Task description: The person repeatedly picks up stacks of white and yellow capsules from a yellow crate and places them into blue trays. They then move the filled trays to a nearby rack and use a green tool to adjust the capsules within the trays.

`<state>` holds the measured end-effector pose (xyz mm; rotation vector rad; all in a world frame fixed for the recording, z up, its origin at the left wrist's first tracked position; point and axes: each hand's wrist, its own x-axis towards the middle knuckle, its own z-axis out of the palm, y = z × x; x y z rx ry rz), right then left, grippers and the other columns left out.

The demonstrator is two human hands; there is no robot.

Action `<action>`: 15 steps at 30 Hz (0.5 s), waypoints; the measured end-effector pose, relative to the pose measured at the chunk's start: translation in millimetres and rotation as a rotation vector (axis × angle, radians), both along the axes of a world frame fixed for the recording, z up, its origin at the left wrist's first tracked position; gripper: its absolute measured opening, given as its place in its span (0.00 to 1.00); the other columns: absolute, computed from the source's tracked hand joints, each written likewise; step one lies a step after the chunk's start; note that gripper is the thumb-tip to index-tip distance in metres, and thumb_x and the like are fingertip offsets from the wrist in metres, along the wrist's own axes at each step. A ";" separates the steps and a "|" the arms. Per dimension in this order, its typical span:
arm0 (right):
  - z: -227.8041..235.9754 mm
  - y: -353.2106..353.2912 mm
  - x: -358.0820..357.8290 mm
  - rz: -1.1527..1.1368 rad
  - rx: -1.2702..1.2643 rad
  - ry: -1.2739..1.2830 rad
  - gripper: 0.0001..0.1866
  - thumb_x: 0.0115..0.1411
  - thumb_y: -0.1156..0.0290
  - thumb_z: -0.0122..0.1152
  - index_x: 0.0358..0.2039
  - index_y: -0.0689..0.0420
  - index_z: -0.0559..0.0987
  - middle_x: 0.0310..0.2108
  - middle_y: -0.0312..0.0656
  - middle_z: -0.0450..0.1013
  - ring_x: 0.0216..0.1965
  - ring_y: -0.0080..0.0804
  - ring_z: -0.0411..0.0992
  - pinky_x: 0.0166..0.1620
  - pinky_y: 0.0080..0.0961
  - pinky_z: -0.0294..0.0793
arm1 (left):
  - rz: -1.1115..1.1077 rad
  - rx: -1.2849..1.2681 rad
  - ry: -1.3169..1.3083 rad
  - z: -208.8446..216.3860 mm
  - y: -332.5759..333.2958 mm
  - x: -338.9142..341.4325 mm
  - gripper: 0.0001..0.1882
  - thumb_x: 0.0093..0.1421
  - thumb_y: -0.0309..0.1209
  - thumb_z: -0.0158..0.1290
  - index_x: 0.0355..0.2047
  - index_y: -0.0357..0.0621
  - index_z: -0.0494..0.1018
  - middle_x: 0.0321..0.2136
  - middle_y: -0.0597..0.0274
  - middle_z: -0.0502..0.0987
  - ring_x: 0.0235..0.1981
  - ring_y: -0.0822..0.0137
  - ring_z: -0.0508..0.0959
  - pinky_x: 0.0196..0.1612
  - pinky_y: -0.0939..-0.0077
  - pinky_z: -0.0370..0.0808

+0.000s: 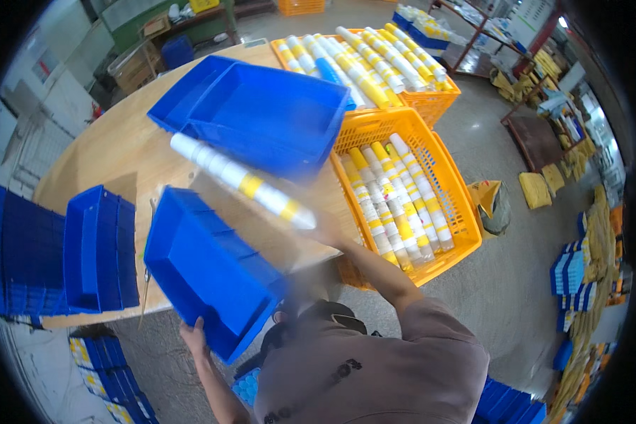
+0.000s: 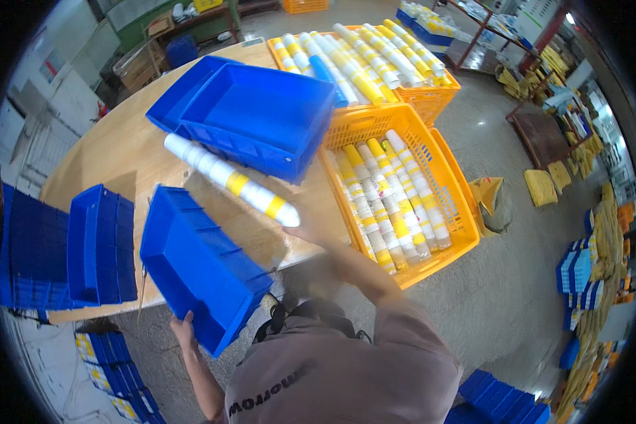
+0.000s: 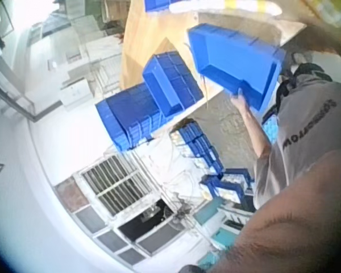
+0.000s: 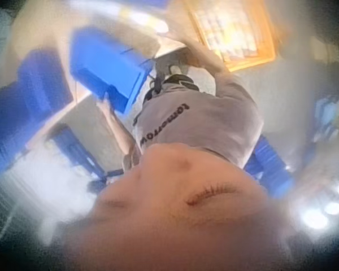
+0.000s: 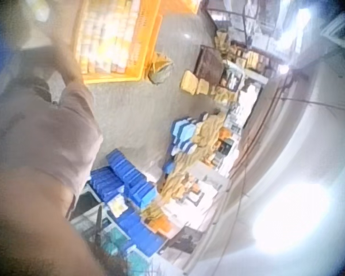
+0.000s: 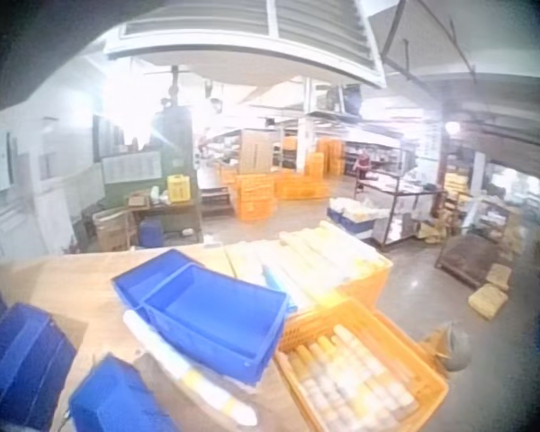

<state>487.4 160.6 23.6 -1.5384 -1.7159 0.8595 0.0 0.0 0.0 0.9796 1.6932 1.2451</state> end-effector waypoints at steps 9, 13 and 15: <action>114.8 -72.3 -20.6 0.151 0.026 -0.125 0.40 0.45 0.56 0.76 0.58 0.54 0.73 0.49 0.51 0.77 0.50 0.47 0.76 0.52 0.37 0.74 | 0.105 0.249 0.032 88.6 115.3 35.3 0.46 0.68 0.52 0.49 0.68 0.27 0.45 0.67 0.35 0.53 0.69 0.46 0.56 0.67 0.57 0.59; 169.9 -92.1 -91.7 0.480 -0.567 0.250 0.39 0.55 0.53 0.70 0.62 0.56 0.69 0.55 0.47 0.74 0.53 0.39 0.74 0.53 0.34 0.74 | 0.088 0.344 -0.323 123.3 203.6 -1.9 0.39 0.69 0.52 0.47 0.67 0.34 0.53 0.61 0.40 0.62 0.58 0.51 0.70 0.55 0.53 0.73; 194.5 -100.4 -133.8 0.894 -0.629 0.883 0.34 0.63 0.55 0.62 0.64 0.58 0.65 0.60 0.47 0.68 0.57 0.35 0.70 0.56 0.33 0.72 | 0.108 -0.041 -0.578 128.8 228.3 -39.4 0.33 0.69 0.47 0.47 0.62 0.31 0.60 0.52 0.39 0.71 0.47 0.52 0.78 0.46 0.56 0.79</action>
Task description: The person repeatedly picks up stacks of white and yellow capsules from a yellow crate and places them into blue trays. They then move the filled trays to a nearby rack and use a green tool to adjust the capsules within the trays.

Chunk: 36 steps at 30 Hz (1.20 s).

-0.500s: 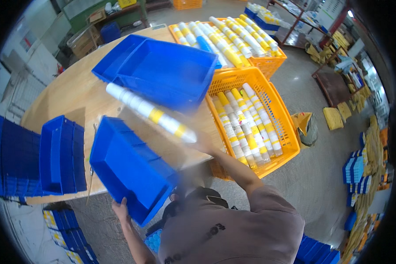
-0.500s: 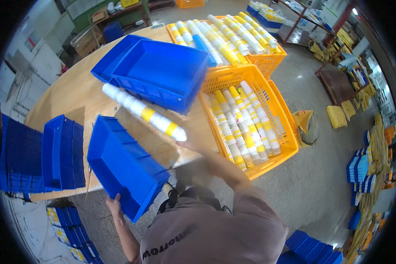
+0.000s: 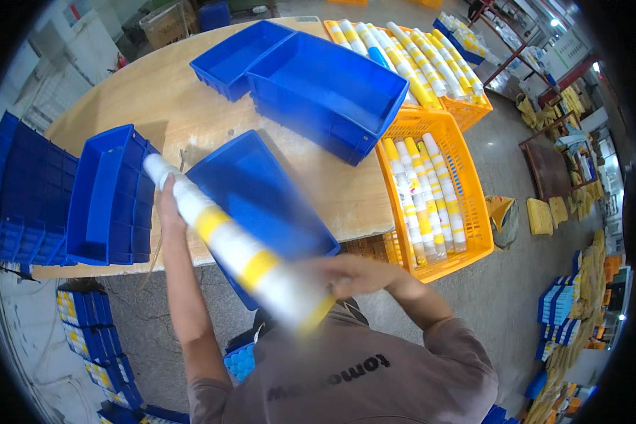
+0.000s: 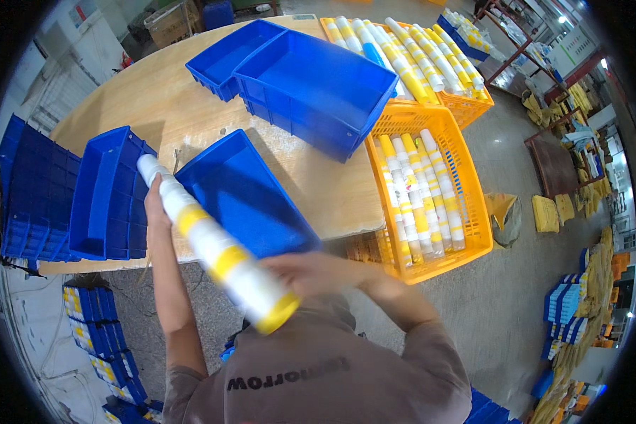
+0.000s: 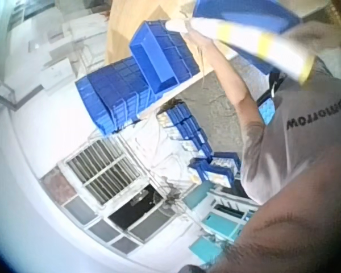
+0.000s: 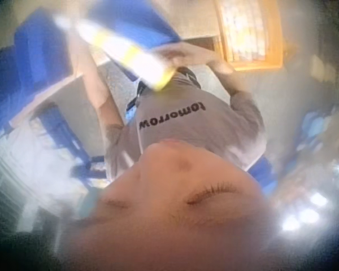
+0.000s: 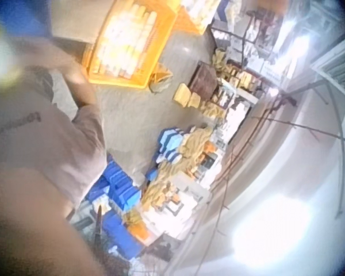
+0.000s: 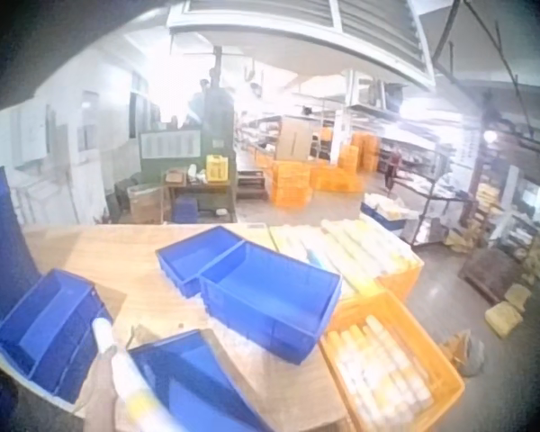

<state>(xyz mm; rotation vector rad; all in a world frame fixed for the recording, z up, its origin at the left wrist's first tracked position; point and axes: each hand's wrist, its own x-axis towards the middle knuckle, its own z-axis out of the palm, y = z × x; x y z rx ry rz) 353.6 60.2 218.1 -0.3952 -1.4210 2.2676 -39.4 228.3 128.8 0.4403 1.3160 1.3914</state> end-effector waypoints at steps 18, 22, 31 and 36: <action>-125.4 204.0 -212.0 -0.694 -1.109 0.276 0.37 0.67 0.37 0.43 0.56 0.62 0.69 0.53 0.56 0.70 0.57 0.48 0.68 0.58 0.46 0.70 | -0.179 -0.169 -0.997 66.9 -83.8 41.1 0.37 0.70 0.49 0.43 0.63 0.25 0.55 0.50 0.33 0.69 0.43 0.48 0.78 0.45 0.59 0.82; -129.0 188.0 -209.4 -0.259 -0.952 -0.006 0.36 0.67 0.39 0.45 0.52 0.65 0.72 0.46 0.51 0.75 0.49 0.41 0.73 0.54 0.31 0.69 | -0.161 -0.178 -0.888 58.4 -64.4 42.7 0.34 0.70 0.50 0.43 0.60 0.28 0.59 0.46 0.37 0.72 0.40 0.51 0.79 0.41 0.61 0.83; -157.8 203.8 -211.9 -0.066 -0.965 0.064 0.39 0.65 0.40 0.51 0.61 0.62 0.63 0.54 0.50 0.68 0.57 0.44 0.67 0.62 0.43 0.64 | -0.027 -0.297 -0.821 55.8 -63.8 56.0 0.33 0.68 0.54 0.45 0.56 0.32 0.66 0.40 0.40 0.76 0.34 0.54 0.80 0.35 0.61 0.82; -169.0 196.4 -218.6 -0.154 -1.033 0.207 0.35 0.68 0.42 0.48 0.61 0.60 0.64 0.53 0.48 0.69 0.58 0.43 0.66 0.62 0.45 0.64 | 0.045 -0.287 -0.874 55.4 -79.6 63.1 0.35 0.68 0.55 0.43 0.56 0.30 0.64 0.40 0.41 0.75 0.35 0.54 0.79 0.37 0.62 0.81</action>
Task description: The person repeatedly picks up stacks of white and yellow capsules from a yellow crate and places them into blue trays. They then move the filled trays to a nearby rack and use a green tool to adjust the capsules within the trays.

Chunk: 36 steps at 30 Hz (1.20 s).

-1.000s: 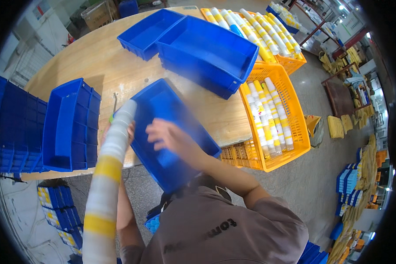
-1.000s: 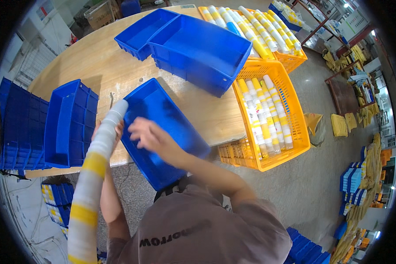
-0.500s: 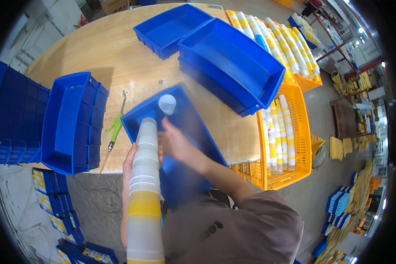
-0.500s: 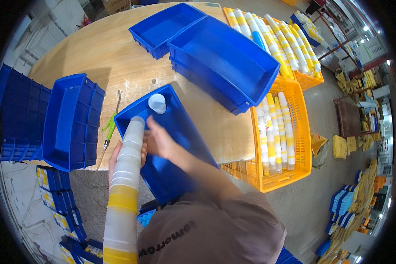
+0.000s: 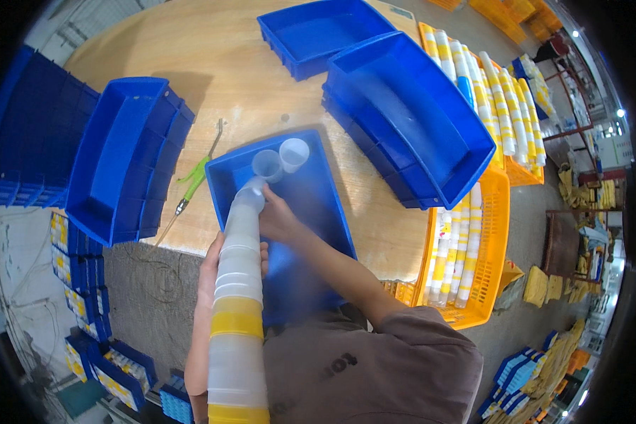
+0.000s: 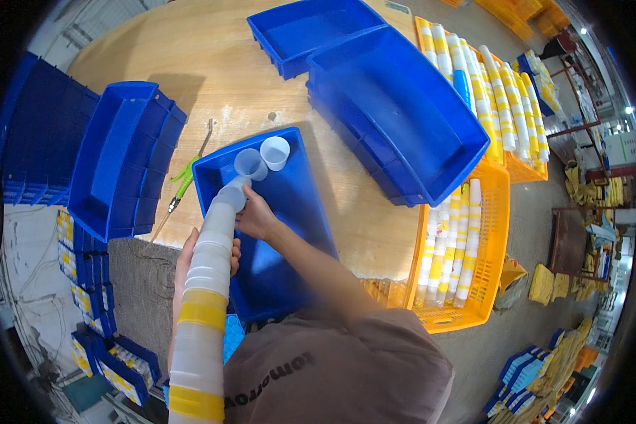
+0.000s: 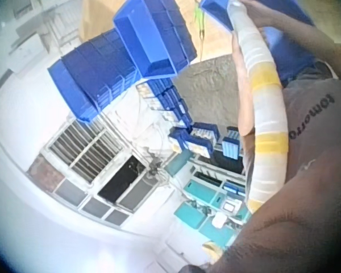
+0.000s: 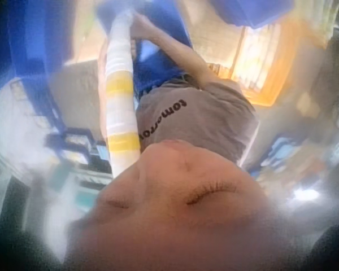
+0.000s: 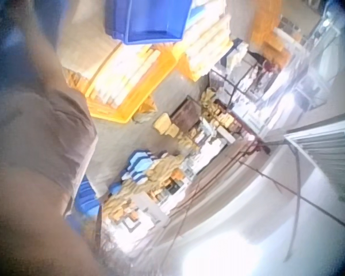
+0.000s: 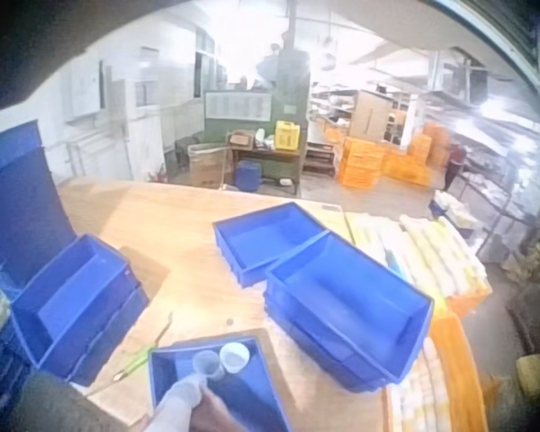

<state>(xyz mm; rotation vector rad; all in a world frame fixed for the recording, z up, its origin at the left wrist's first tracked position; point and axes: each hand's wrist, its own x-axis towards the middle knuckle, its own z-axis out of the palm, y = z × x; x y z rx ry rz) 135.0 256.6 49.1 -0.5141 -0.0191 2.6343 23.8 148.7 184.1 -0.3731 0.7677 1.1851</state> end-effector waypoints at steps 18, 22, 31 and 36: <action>14.5 -6.7 57.2 -0.148 0.313 -0.354 0.33 0.67 0.41 0.48 0.56 0.59 0.69 0.50 0.49 0.73 0.54 0.46 0.70 0.60 0.45 0.66 | -0.146 -0.090 -0.015 10.3 -12.9 30.1 0.26 0.66 0.50 0.50 0.52 0.40 0.69 0.33 0.48 0.79 0.29 0.55 0.81 0.29 0.62 0.81; 29.7 -23.6 66.4 0.252 0.102 -0.190 0.37 0.64 0.40 0.52 0.59 0.61 0.66 0.56 0.50 0.69 0.59 0.46 0.66 0.62 0.42 0.63 | -0.179 -0.030 0.096 6.0 -15.3 34.3 0.25 0.66 0.50 0.52 0.50 0.41 0.71 0.35 0.48 0.79 0.30 0.56 0.82 0.30 0.63 0.82; 26.9 -47.7 59.8 0.309 0.084 -0.100 0.32 0.63 0.46 0.58 0.54 0.60 0.68 0.50 0.47 0.72 0.53 0.42 0.70 0.55 0.40 0.67 | -0.309 -0.132 0.192 6.5 -37.6 27.1 0.28 0.65 0.51 0.53 0.50 0.38 0.69 0.31 0.47 0.79 0.28 0.57 0.82 0.29 0.63 0.82; 28.9 -48.3 26.9 0.158 0.120 -0.205 0.30 0.66 0.46 0.55 0.54 0.61 0.68 0.50 0.50 0.72 0.55 0.43 0.69 0.63 0.42 0.61 | -0.359 -0.116 0.196 4.6 -45.3 2.0 0.29 0.66 0.52 0.51 0.49 0.34 0.68 0.32 0.47 0.79 0.29 0.58 0.83 0.29 0.66 0.82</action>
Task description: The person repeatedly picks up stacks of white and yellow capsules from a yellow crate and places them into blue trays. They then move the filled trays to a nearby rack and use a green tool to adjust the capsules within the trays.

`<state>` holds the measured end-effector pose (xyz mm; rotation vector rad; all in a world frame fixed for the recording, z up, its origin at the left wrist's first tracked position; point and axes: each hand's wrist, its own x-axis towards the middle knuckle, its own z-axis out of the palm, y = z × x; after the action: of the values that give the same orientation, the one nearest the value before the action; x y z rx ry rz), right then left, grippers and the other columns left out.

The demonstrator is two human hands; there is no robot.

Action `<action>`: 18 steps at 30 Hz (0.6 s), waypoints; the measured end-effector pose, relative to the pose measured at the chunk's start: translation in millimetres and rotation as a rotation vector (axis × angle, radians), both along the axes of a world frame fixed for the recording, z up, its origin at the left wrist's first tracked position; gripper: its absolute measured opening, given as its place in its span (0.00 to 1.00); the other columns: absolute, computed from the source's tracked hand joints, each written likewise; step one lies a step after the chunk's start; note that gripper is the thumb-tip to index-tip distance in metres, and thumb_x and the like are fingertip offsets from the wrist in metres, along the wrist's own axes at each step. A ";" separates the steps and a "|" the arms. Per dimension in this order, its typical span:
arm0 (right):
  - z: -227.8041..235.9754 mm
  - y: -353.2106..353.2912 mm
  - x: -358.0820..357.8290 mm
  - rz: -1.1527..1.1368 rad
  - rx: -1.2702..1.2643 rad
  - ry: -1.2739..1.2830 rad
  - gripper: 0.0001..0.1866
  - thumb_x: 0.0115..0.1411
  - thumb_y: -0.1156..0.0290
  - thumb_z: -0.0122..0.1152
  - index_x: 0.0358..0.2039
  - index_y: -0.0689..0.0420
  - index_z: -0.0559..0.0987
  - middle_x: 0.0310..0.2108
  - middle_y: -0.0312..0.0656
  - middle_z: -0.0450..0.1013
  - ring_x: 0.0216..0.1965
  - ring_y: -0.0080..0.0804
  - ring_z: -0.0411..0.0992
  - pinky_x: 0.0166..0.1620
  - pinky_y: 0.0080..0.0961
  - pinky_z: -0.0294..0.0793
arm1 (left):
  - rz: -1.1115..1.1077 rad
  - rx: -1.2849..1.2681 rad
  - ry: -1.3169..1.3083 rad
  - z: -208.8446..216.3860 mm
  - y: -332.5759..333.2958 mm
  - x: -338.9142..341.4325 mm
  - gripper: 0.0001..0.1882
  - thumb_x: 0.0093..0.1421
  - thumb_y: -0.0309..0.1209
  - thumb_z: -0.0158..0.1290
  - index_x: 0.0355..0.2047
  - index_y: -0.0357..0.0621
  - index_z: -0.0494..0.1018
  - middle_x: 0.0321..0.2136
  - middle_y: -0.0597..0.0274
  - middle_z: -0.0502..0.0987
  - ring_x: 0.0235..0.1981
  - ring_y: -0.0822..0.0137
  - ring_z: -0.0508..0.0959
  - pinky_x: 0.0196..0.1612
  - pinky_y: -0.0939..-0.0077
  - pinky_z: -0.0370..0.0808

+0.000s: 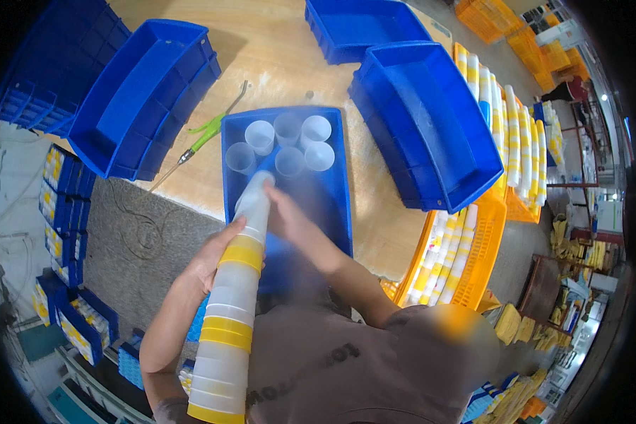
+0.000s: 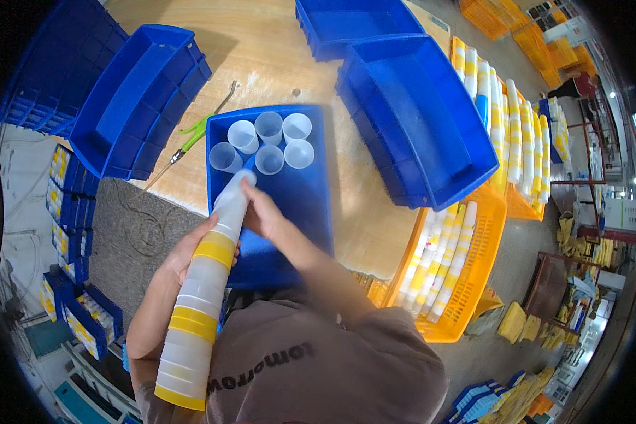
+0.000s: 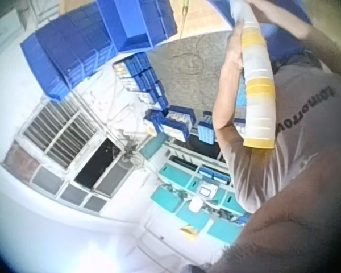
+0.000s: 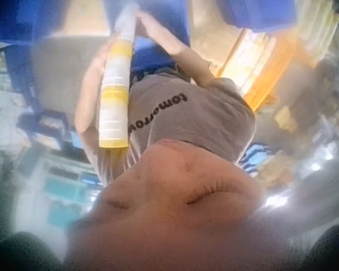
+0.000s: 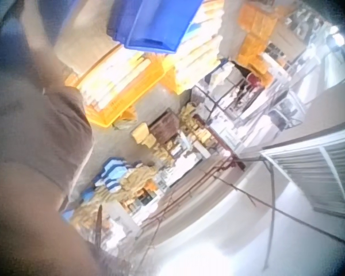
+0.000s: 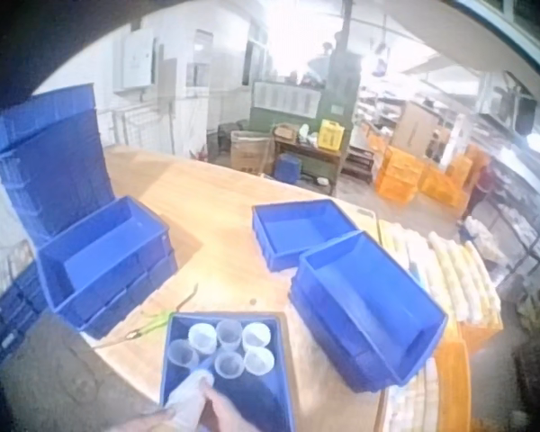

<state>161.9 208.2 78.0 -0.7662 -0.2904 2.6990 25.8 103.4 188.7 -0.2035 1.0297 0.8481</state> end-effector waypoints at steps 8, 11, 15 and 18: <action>-16.3 -45.0 -3.7 -0.058 -0.067 0.104 0.26 0.66 0.54 0.57 0.55 0.58 0.68 0.50 0.47 0.71 0.53 0.41 0.70 0.60 0.40 0.65 | -0.060 0.003 0.010 1.4 -22.9 -23.0 0.30 0.65 0.52 0.52 0.46 0.32 0.70 0.29 0.48 0.78 0.27 0.59 0.81 0.31 0.67 0.82; -34.2 -55.6 -29.7 -0.052 -0.096 0.044 0.26 0.66 0.53 0.57 0.55 0.58 0.67 0.49 0.46 0.71 0.51 0.41 0.70 0.57 0.40 0.68 | -0.074 -0.009 0.052 -5.0 -29.4 -38.4 0.30 0.65 0.52 0.52 0.47 0.33 0.70 0.31 0.49 0.79 0.26 0.60 0.82 0.30 0.68 0.82; -39.0 -53.1 -45.9 -0.100 -0.073 -0.100 0.25 0.68 0.51 0.54 0.55 0.58 0.68 0.50 0.48 0.71 0.51 0.41 0.71 0.54 0.41 0.72 | -0.291 0.051 0.254 -9.8 -34.2 -54.7 0.30 0.64 0.54 0.53 0.43 0.33 0.71 0.28 0.51 0.78 0.23 0.60 0.81 0.25 0.67 0.81; -32.9 -44.5 -44.8 -0.164 -0.048 -0.135 0.27 0.69 0.48 0.50 0.55 0.58 0.68 0.50 0.47 0.71 0.52 0.41 0.71 0.54 0.42 0.72 | -0.337 0.061 0.230 -7.4 -38.5 -56.5 0.30 0.65 0.54 0.52 0.44 0.33 0.71 0.29 0.51 0.79 0.24 0.61 0.81 0.27 0.68 0.81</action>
<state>117.1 163.7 45.1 -0.9450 -0.1861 2.5141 -30.7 64.8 181.3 0.1213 1.2098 0.6029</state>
